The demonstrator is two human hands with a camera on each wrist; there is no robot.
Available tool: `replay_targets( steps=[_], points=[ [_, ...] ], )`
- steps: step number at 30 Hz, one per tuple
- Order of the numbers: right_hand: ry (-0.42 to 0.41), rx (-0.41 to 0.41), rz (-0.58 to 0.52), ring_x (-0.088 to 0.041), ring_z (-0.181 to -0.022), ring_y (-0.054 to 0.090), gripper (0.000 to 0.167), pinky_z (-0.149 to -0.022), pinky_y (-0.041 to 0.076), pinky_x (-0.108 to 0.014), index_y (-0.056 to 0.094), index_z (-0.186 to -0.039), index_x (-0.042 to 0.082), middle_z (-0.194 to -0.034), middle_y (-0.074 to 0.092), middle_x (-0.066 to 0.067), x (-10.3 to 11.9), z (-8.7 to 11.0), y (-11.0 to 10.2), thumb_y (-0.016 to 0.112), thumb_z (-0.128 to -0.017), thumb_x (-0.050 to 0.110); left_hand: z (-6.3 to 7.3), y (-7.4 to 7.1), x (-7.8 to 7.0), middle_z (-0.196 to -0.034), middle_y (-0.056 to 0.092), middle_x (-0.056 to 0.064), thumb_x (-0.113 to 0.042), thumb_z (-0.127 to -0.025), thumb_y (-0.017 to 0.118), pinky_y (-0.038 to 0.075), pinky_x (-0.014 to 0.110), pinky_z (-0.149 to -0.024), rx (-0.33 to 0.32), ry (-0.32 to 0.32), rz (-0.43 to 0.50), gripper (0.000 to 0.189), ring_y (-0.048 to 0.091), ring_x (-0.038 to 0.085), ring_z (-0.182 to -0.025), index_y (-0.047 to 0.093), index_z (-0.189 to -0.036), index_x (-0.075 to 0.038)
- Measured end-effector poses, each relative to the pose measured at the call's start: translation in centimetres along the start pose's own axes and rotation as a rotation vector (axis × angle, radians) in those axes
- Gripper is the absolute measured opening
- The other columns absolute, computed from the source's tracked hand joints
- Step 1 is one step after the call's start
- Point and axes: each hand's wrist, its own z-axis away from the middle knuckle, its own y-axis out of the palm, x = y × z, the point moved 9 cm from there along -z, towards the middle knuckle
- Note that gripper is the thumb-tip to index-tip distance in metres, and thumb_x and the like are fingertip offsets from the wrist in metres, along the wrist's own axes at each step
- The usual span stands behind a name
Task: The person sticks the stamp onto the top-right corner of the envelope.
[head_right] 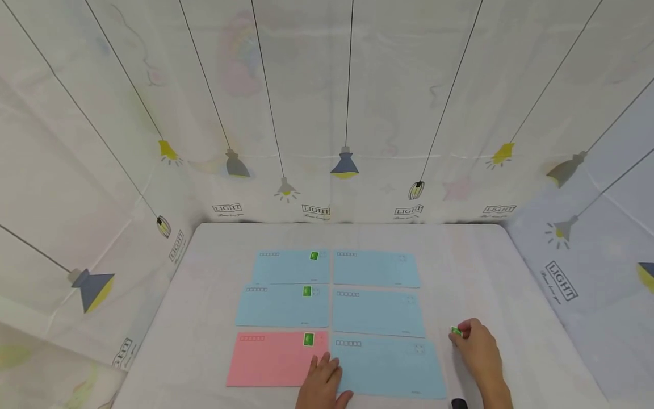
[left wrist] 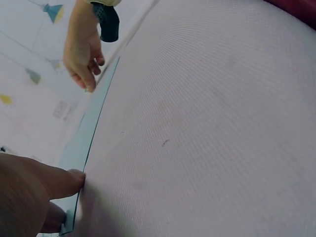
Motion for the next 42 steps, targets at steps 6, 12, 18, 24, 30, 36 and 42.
replay_targets(
  steps=[6, 12, 18, 24, 30, 36, 42],
  points=[
    [-0.021, -0.01, -0.02, -0.026, -0.084, 0.06, 0.036, -0.062, 0.048, -0.031, 0.054, -0.117, -0.007, -0.1, 0.063, -0.022, 0.3, 0.3, -0.4, 0.069, -0.092, 0.014, 0.2, 0.2, -0.1, -0.118, 0.067, 0.0, -0.05, -0.083, 0.076, 0.053, 0.046, -0.101, 0.008, -0.018, 0.005, 0.044, 0.064, 0.024, -0.122, 0.073, -0.102, -0.011],
    [-0.073, -0.047, -0.016, -0.034, -0.091, 0.065, 0.029, -0.064, 0.053, -0.035, 0.058, -0.122, -0.008, -0.107, 0.066, -0.027, 0.7, 0.6, -1.0, 0.054, -0.097, 0.007, 0.2, 0.0, -0.1, -0.118, 0.067, -0.001, -0.05, -0.083, 0.076, 0.052, 0.046, -0.102, 0.002, -0.027, 0.016, 0.044, 0.063, 0.024, -0.122, 0.073, -0.103, -0.011],
    [-0.07, -0.092, -0.076, -0.027, -0.082, 0.069, 0.032, -0.062, 0.057, -0.032, 0.057, -0.126, -0.01, -0.107, 0.067, -0.029, 1.0, 1.0, -1.4, 0.052, -0.099, 0.006, 0.2, -0.1, -0.1, -0.116, 0.068, -0.001, -0.05, -0.08, 0.079, 0.053, 0.047, -0.101, -0.017, -0.031, 0.024, 0.044, 0.064, 0.023, -0.121, 0.074, -0.101, -0.011],
    [-0.074, -0.062, -0.217, -0.012, -0.07, 0.069, 0.03, -0.058, 0.058, -0.025, 0.058, -0.123, -0.01, -0.1, 0.069, -0.025, 1.8, 1.9, -1.5, 0.054, -0.099, 0.007, 0.2, -0.1, 0.0, -0.115, 0.069, -0.001, -0.05, -0.077, 0.082, 0.053, 0.048, -0.102, -0.031, -0.045, 0.038, 0.044, 0.065, 0.023, -0.12, 0.075, -0.099, -0.012],
    [-0.068, -0.042, -0.289, -0.014, -0.071, 0.071, 0.035, -0.063, 0.06, -0.027, 0.055, -0.127, -0.01, -0.099, 0.067, -0.022, 3.3, 2.7, -1.4, 0.053, -0.097, 0.007, -0.1, -0.1, 0.1, -0.116, 0.068, -0.001, -0.049, -0.077, 0.082, 0.051, 0.049, -0.104, -0.018, -0.063, 0.047, 0.044, 0.064, 0.023, -0.122, 0.076, -0.099, -0.012],
    [-0.053, 0.017, -0.297, -0.014, -0.072, 0.072, 0.038, -0.065, 0.06, -0.026, 0.054, -0.13, -0.009, -0.1, 0.066, -0.019, 3.9, 3.2, -0.4, 0.053, -0.096, 0.009, -0.3, 0.0, 0.2, -0.117, 0.068, 0.0, -0.047, -0.08, 0.081, 0.049, 0.05, -0.105, 0.032, -0.076, 0.075, 0.042, 0.062, 0.024, -0.124, 0.076, -0.101, -0.01],
    [-0.051, 0.045, -0.281, -0.016, -0.072, 0.07, 0.032, -0.063, 0.059, -0.027, 0.057, -0.121, -0.01, -0.094, 0.068, -0.019, 4.2, 3.3, 0.9, 0.057, -0.097, 0.01, -0.3, -0.2, 0.1, -0.117, 0.068, 0.0, -0.047, -0.08, 0.081, 0.05, 0.051, -0.105, 0.029, -0.075, 0.074, 0.043, 0.063, 0.024, -0.124, 0.076, -0.101, -0.01]
  ],
)
